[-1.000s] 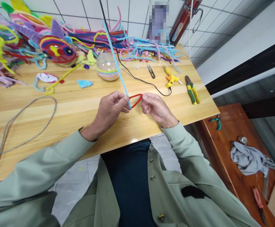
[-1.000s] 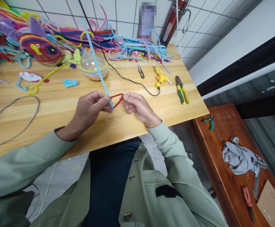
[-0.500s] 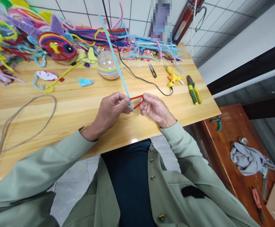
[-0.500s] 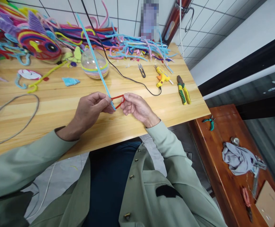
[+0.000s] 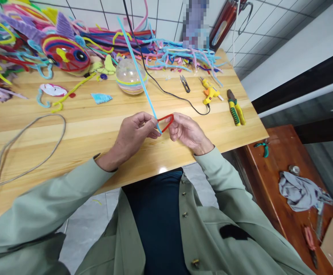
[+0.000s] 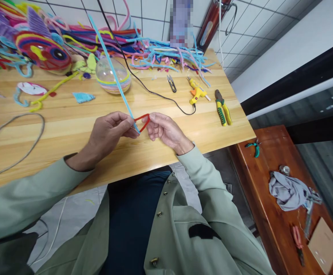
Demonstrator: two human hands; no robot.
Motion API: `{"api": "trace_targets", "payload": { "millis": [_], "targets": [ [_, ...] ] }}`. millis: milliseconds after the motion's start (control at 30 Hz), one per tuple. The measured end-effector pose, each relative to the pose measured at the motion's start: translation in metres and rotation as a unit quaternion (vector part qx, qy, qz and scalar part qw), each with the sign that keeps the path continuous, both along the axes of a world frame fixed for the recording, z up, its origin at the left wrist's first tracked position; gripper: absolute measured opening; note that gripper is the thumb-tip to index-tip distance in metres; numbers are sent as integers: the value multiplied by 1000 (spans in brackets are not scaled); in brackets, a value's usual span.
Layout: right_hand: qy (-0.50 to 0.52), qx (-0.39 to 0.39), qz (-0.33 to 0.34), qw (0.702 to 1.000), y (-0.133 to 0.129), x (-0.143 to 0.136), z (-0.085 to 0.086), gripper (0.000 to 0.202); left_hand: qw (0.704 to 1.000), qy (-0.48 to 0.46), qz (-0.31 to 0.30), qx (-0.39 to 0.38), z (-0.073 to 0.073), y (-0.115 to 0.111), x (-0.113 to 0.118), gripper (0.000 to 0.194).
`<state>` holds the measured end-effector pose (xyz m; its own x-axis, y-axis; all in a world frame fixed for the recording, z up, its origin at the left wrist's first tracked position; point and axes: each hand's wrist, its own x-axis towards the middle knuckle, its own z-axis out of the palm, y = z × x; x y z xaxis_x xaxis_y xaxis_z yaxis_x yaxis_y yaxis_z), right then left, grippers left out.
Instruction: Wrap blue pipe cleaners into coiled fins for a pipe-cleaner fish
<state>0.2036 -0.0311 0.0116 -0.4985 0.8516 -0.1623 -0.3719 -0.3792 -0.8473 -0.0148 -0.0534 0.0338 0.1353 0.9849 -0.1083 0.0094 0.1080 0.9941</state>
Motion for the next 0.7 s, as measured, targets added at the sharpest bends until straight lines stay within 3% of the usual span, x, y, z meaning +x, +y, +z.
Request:
{"api": "trace_targets", "payload": {
  "millis": [200, 700],
  "targets": [
    [-2, -11, 25, 1000, -3, -4, -3, 45, 1000, 1, 19, -5, 3, 0, 2, 22],
    [-49, 0, -2, 999, -3, 0, -3, 48, 1000, 0, -2, 7, 2, 0, -1, 17]
  ]
}}
